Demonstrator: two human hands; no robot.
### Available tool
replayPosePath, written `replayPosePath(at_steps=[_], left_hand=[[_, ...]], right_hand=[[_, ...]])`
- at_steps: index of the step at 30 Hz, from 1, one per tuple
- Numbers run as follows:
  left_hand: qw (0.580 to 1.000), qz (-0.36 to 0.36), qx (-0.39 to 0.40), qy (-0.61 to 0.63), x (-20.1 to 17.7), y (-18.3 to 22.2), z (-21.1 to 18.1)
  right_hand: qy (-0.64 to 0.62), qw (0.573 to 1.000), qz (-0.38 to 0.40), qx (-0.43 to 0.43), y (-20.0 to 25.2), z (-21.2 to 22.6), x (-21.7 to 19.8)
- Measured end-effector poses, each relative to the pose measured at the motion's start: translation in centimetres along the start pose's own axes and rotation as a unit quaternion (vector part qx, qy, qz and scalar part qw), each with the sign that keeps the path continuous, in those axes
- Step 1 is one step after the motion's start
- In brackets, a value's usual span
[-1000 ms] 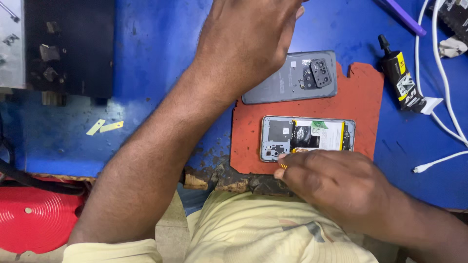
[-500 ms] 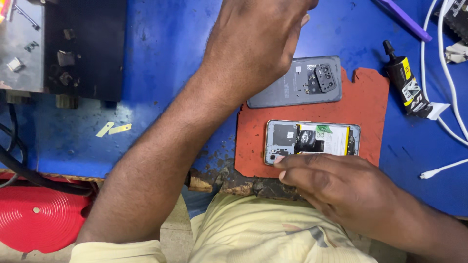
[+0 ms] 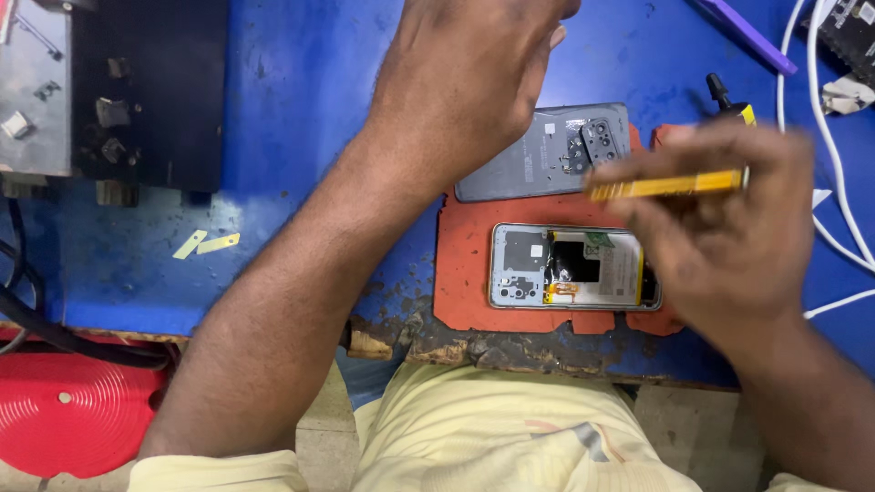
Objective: The person inspects a smartphone, then uses a screwdriver to remove screws from the back cover and internal components. They place the removed screws onto the back cover and continue unscrewing parts from the phone's interior.
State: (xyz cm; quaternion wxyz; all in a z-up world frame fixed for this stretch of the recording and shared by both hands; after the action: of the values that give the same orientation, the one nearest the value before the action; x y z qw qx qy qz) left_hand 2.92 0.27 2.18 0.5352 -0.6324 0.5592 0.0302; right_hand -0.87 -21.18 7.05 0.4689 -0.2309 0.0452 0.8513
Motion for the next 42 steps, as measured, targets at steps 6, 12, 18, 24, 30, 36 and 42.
replayPosePath(at_steps=[6,12,18,24,30,36,42], left_hand=[[0.999,-0.014,0.009,-0.028,-0.6,0.1,-0.4],[1.0,-0.006,0.013,-0.021,-0.7,0.1,-0.5],[1.0,-0.002,0.012,-0.016,-0.9,0.1,-0.6],[1.0,0.002,0.0,-0.003,-0.6,0.2,-0.4],[0.999,0.029,-0.01,-0.018,-0.2,0.5,-0.3],[1.0,0.023,-0.005,-0.018,-0.2,0.5,-0.4],[1.0,0.017,0.007,-0.021,-0.3,0.6,-0.5]], right_hand=[[-0.05,0.997,-0.022,0.052,-1.1,-2.7,-0.2],[-0.044,0.997,-0.009,0.064,-1.0,-3.2,0.1],[-0.063,0.996,-0.024,0.059,-0.2,-2.8,-0.4],[-0.173,0.976,-0.057,0.115,3.4,-3.7,-1.5],[-0.255,0.957,-0.021,0.136,7.3,-4.4,-0.2],[-0.247,0.962,-0.012,0.117,8.5,-4.6,0.7],[-0.257,0.959,0.001,0.115,8.5,-4.8,0.9]])
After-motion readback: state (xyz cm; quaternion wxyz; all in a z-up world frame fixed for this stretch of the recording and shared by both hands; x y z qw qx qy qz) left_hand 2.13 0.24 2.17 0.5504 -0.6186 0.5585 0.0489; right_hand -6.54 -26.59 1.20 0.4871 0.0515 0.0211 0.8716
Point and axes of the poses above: each hand's wrist, its own y-axis away from the middle knuckle, its own x-axis out of the palm, z = x × y, the point moved 3 cm from there along -y, towards the middle knuckle, and after that the axes turned 6 degrees about x, right-handed, at the moved point
